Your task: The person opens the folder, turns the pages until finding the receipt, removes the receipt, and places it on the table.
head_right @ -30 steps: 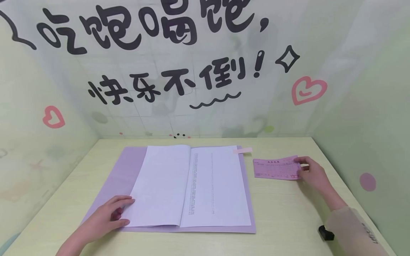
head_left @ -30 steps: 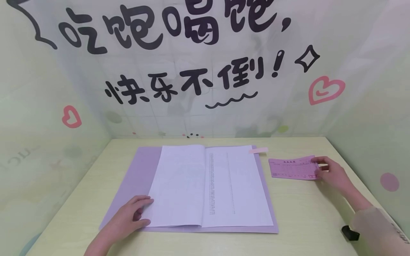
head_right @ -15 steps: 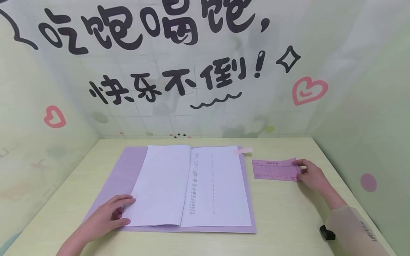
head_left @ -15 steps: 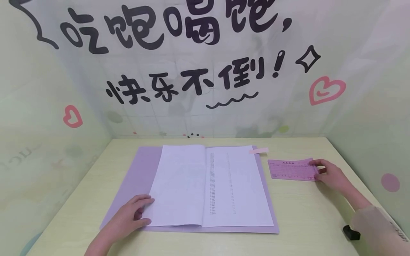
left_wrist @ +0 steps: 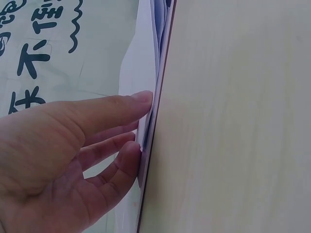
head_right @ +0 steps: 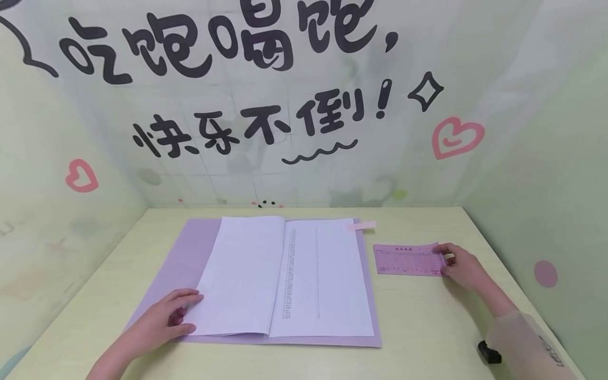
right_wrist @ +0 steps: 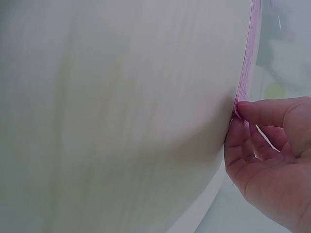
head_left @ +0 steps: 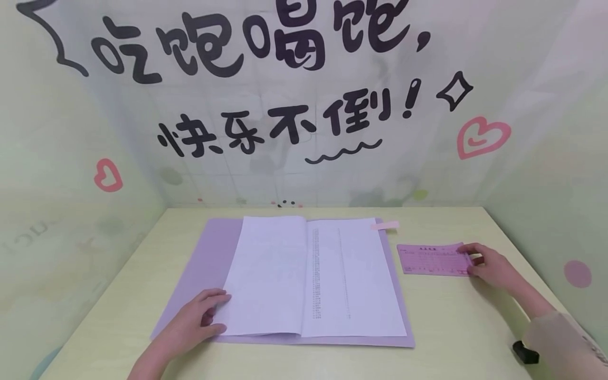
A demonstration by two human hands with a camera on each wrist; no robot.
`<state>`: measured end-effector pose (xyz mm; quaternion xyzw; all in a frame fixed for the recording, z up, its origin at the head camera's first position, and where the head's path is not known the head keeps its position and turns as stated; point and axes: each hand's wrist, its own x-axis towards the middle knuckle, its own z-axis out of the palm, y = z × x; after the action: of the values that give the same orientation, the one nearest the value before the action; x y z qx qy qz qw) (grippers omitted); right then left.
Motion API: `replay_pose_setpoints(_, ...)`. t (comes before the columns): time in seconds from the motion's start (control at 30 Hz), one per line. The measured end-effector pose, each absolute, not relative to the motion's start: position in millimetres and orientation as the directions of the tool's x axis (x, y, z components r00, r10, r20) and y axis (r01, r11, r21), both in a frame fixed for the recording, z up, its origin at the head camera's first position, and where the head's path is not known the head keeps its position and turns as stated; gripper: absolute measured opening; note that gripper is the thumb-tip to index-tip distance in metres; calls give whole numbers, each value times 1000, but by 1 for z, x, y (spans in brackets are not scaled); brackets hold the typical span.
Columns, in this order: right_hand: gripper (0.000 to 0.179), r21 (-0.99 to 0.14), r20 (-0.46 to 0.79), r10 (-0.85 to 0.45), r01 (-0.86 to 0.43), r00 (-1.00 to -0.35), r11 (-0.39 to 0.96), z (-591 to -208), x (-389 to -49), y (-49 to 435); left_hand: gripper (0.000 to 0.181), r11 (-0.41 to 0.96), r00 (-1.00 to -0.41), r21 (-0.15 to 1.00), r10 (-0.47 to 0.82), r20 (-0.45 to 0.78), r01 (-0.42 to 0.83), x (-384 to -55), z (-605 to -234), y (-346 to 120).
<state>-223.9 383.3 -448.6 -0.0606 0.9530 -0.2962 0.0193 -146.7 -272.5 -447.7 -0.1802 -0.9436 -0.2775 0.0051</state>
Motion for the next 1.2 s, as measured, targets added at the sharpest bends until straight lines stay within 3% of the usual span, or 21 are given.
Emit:
replay_pose_setpoints(0.57, 49, -471, 24, -162, -154, -986, 868, -444, -226, 384, 54, 781, -932, 516, 344, 116, 353, -150, -446, -271)
replay_pose_setpoints(1.2, 51, -469, -2, -167, -146, -986, 871, -443, -227, 383, 55, 791, -939, 516, 333, 90, 330, -148, -447, -271)
